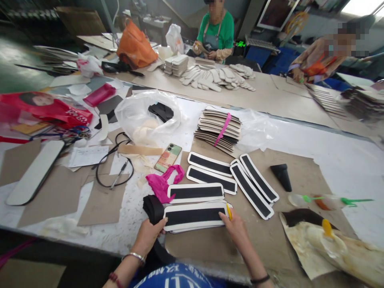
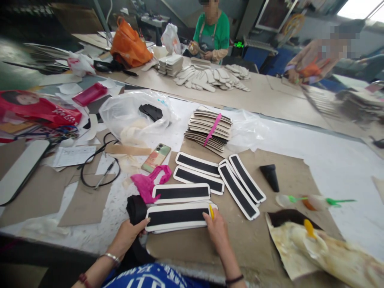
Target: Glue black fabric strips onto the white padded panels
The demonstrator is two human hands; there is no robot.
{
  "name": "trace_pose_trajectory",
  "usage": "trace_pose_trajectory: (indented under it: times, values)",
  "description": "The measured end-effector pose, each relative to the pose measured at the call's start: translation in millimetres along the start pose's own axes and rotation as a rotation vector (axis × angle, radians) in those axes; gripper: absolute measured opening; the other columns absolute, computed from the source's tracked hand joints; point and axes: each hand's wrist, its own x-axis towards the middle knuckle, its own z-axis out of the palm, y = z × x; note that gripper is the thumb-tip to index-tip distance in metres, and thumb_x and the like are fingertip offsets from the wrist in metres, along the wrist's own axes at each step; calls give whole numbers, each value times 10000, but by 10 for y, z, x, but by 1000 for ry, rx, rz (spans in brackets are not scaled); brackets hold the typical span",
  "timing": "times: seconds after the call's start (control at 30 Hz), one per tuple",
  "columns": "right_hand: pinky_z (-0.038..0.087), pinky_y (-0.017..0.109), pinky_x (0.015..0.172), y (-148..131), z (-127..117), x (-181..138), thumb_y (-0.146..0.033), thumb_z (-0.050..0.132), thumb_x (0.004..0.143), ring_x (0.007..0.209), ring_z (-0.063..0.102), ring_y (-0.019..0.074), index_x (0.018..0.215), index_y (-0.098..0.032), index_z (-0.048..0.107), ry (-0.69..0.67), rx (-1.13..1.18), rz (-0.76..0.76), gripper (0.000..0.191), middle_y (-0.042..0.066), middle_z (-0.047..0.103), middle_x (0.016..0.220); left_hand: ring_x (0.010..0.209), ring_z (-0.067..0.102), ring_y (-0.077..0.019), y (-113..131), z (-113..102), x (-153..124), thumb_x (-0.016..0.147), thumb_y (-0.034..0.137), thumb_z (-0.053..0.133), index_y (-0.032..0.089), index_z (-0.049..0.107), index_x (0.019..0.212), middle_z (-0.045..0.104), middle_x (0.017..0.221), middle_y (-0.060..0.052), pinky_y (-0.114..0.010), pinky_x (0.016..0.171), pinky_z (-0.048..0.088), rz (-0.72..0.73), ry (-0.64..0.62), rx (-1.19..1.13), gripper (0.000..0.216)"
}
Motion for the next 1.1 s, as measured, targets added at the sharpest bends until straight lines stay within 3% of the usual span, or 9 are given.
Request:
trace_pose_trajectory:
  times: [0.33,0.53,0.7,0.77,0.87,1.0,1.1]
  values:
    - [455,270,665,56,17,57,-353,358,817,688,609,187,812,-183,534,-44,-26,-52,244,55,642,735,435,513,-164,-27,0,20,605,441,622,132,590,553,581,432,-26,-291,493,381,-3,-32,22,316]
    - [459,277,643,70,-18,55,-333,350,848,685,619,206,833,-170,550,-21,-126,-35,258,73,634,704,432,511,-100,-74,32,43,765,309,597,143,571,598,528,429,67,-250,512,407,-19,-73,41,237]
    - [463,372,630,11,-60,-186,-225,285,864,763,613,280,1074,-91,518,102,-282,-20,341,192,600,966,449,518,-92,-84,54,28,806,303,572,141,564,614,521,450,77,-248,530,430,-29,-65,46,252]
    - [481,363,671,-49,33,-303,-131,297,832,830,606,271,1115,-107,513,174,-332,-158,357,169,595,999,444,515,-89,-79,53,21,809,300,571,142,555,602,519,449,78,-246,524,429,-38,-65,50,261]
    - [493,334,766,-189,304,-432,6,304,748,935,589,242,1144,-124,509,285,-390,-485,464,129,622,998,443,517,-87,-64,49,10,808,295,574,141,551,600,523,454,79,-243,520,430,-38,-69,60,259]
    - [486,343,833,-407,676,-518,64,325,715,1041,560,232,1209,-88,470,239,-448,-811,537,145,599,1147,455,522,-86,-35,58,-5,803,279,584,137,552,593,521,459,78,-241,525,437,-24,-75,85,256]
    - [479,348,854,-490,844,-555,65,349,728,1099,534,244,1185,-64,498,205,-466,-909,498,162,581,1187,451,519,-83,-10,76,-9,804,247,583,131,566,625,519,468,81,-233,510,435,-25,-78,104,214]
